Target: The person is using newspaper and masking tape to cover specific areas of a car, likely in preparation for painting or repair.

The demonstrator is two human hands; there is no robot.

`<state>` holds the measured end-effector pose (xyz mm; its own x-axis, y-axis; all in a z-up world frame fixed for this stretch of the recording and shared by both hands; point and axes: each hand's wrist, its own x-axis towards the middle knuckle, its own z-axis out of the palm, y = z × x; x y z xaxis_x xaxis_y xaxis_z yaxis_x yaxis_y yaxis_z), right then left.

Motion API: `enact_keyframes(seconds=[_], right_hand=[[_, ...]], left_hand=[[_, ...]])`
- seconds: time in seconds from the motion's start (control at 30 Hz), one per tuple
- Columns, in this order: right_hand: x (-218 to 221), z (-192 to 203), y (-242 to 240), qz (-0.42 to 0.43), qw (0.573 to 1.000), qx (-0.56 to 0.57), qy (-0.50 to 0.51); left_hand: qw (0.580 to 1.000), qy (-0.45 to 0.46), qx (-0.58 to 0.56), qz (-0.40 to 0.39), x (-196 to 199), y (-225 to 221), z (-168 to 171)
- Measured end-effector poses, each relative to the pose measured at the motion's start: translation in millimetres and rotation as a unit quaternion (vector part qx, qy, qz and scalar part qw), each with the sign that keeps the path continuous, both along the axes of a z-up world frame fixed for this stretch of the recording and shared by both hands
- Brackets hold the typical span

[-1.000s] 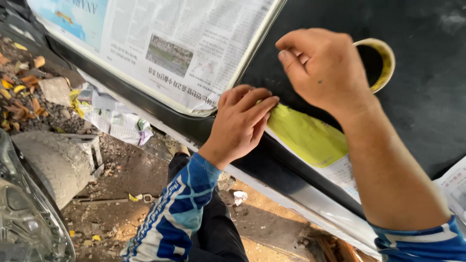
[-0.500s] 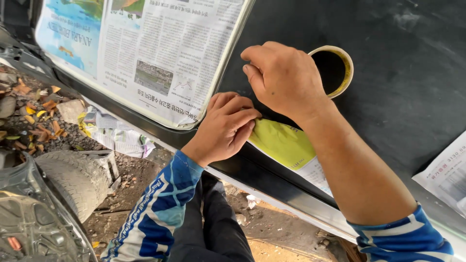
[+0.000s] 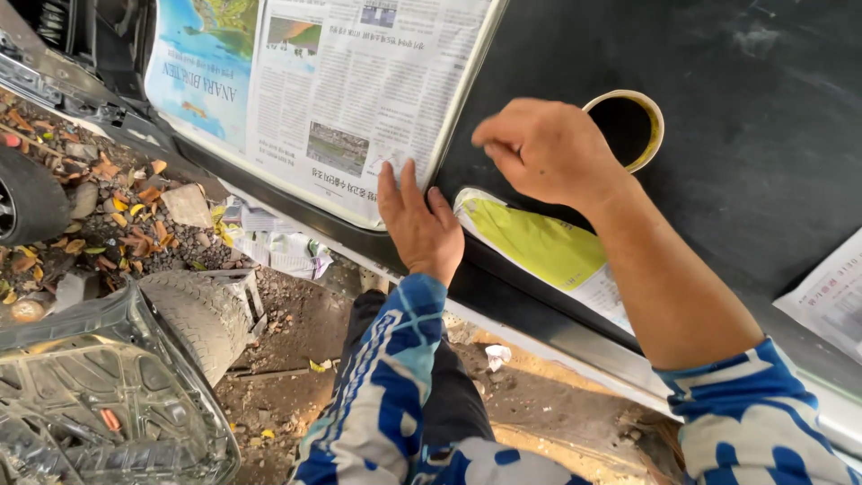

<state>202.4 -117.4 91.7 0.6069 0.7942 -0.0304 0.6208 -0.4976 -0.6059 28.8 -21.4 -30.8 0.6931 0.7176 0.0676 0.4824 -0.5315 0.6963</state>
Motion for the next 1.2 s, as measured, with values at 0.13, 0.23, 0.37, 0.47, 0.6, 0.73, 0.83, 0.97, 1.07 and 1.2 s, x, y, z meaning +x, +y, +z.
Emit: enact_keyframes(seconds=[0.13, 0.23, 0.37, 0.47, 0.6, 0.73, 0.83, 0.97, 1.07, 1.2], right_hand=[[-18.3, 5.8, 4.9, 0.141, 0.983, -0.103, 0.065], [-30.8, 13.2, 16.3, 0.161, 0.959, -0.227, 0.053], [-25.5, 23.8, 24.6, 0.197, 0.932, -0.302, 0.039], [-9.7, 38.0, 2.4, 0.148, 0.970, -0.189, 0.032], [10.0, 62.4, -50.0, -0.019, 0.980, -0.187, 0.068], [10.8, 52.4, -74.0, -0.034, 0.977, -0.203, -0.050], [9.7, 43.3, -86.5, -0.032, 0.983, -0.163, -0.075], [13.4, 48.3, -115.8, -0.024, 0.991, -0.106, -0.072], [8.3, 63.3, -151.1, -0.109, 0.987, -0.119, -0.001], [1.5, 76.4, -176.4, -0.172, 0.984, -0.049, -0.016]], left_hand=[[0.998, 0.039, 0.039, 0.010, -1.6, -4.0, -11.9], [0.998, 0.052, 0.038, 0.025, -0.6, -5.5, -14.3], [0.997, 0.068, 0.034, 0.008, -0.6, -5.4, -17.6], [0.995, 0.095, 0.017, -0.010, -1.0, -4.4, -17.0], [0.994, 0.103, 0.000, -0.027, -1.2, -1.8, -10.6], [0.994, 0.109, 0.006, -0.027, -1.5, -2.5, -12.0], [0.993, 0.111, 0.014, -0.028, -1.6, -2.2, -10.8], [0.994, 0.090, 0.052, -0.039, -3.3, -1.2, -15.1], [0.995, 0.066, 0.070, -0.037, -1.6, -0.1, -11.6], [0.995, 0.046, 0.090, -0.018, -2.9, -1.5, -13.8]])
